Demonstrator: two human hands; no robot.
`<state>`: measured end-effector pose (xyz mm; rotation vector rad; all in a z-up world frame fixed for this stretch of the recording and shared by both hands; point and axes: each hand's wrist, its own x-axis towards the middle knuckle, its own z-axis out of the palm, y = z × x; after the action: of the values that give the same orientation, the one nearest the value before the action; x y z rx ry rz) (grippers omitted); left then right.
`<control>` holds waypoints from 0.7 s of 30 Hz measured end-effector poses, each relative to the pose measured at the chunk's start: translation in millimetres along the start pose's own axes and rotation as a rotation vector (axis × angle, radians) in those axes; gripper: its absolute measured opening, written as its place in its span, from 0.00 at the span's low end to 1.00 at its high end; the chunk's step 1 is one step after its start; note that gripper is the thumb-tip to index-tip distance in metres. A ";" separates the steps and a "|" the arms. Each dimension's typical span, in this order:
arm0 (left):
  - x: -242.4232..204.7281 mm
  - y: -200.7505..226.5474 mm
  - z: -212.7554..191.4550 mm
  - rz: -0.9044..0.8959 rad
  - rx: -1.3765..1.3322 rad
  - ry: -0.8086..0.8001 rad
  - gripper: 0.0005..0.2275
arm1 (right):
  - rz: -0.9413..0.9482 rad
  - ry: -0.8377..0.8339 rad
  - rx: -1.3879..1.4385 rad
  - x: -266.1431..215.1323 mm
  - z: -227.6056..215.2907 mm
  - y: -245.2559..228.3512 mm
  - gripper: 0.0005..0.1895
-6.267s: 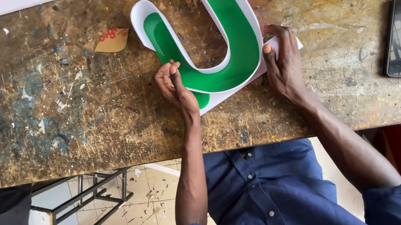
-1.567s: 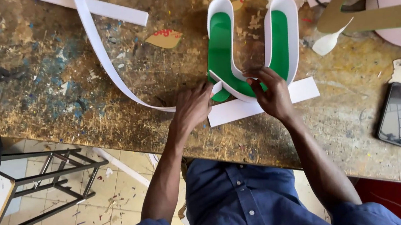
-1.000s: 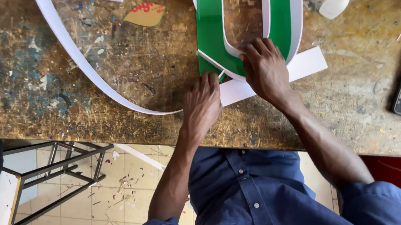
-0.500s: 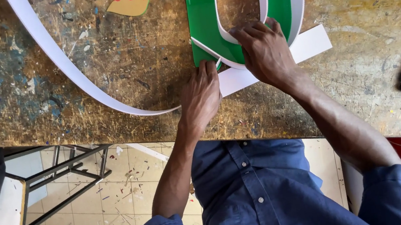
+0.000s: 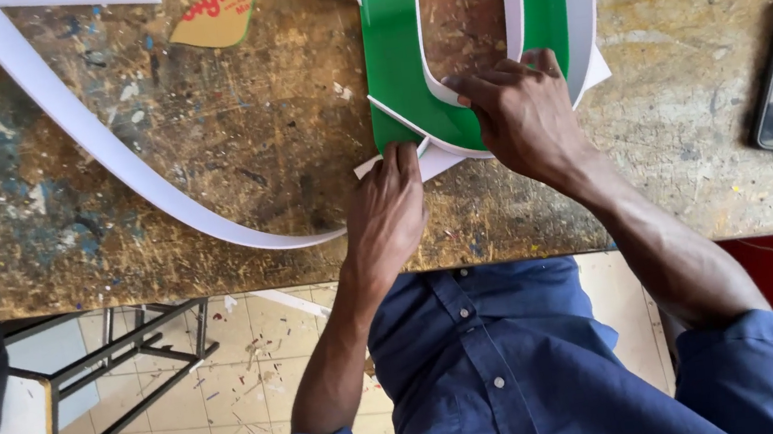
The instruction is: The person assembles a large green and white letter U on a workbench. They apply glue to the edges of the letter and attach white foam strips to the sides, pressing them firmly to secure the bond.
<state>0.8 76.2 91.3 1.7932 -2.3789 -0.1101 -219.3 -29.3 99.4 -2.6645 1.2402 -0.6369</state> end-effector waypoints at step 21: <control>3.0 1.0 20.7 -0.068 -0.099 0.035 0.11 | -0.055 0.046 -0.067 -10.5 10.5 -3.6 0.13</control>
<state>-4.5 72.8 71.4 1.8161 -2.2475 -0.2001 -218.3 -19.6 87.7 -2.7621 1.2250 -0.6800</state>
